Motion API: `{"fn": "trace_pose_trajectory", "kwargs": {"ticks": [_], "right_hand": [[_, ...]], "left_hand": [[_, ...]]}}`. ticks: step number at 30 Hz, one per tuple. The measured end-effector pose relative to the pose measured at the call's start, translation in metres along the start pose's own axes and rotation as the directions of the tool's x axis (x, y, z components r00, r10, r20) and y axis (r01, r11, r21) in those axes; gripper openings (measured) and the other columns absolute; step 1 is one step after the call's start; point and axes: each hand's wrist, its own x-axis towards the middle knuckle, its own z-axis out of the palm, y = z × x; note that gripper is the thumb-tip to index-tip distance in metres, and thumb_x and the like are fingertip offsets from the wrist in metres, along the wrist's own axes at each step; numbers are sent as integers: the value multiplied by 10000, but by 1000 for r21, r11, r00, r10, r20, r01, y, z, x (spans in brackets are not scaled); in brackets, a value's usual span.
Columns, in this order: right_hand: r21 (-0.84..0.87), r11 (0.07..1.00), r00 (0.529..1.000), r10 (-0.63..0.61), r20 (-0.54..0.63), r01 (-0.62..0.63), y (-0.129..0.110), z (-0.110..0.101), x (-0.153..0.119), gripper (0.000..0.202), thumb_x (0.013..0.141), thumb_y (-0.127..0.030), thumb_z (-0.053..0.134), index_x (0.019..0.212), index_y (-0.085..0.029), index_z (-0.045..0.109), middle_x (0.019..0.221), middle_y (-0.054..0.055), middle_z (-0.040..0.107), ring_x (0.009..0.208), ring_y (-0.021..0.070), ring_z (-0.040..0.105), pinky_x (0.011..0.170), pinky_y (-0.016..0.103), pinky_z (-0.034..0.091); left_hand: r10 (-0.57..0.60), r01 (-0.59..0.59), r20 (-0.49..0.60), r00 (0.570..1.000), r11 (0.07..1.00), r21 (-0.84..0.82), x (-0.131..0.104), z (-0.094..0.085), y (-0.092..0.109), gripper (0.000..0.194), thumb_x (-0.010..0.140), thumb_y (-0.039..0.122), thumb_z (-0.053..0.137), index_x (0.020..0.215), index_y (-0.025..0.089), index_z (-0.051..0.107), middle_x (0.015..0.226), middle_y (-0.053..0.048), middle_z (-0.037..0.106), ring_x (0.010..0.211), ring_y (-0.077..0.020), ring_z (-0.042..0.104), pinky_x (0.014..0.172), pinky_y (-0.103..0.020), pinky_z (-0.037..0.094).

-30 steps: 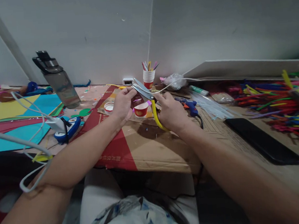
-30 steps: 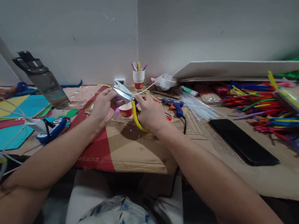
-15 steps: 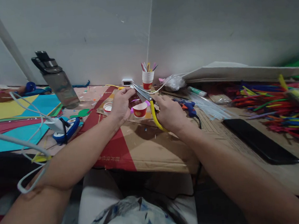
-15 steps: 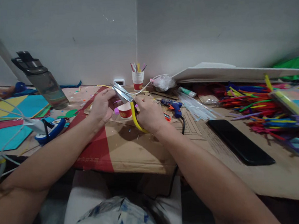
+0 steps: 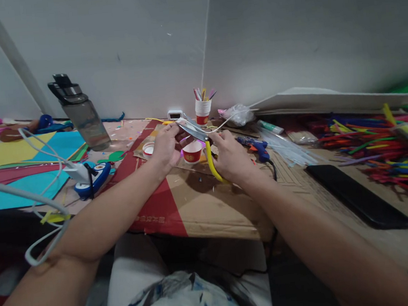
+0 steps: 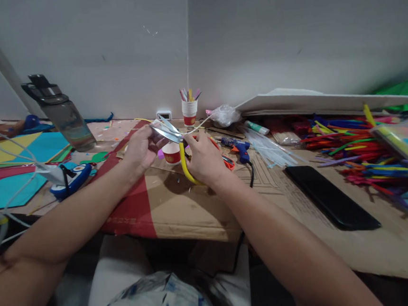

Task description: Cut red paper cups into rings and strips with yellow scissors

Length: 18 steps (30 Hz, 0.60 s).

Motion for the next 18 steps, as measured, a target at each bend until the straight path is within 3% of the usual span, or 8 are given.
{"fn": "trace_pose_trajectory", "kwargs": {"ticks": [18], "right_hand": [[-59,998,1000,10,-20,-11,-4,-3,0,443,848,-302,584,1272,-173,575,1140,164,562,956,277,573,743,369,479]], "left_hand": [[98,-99,16,995,990,102,-5,2,1,80,780,171,680,756,163,604,748,-7,697,743,-126,698,818,-315,594]]}}
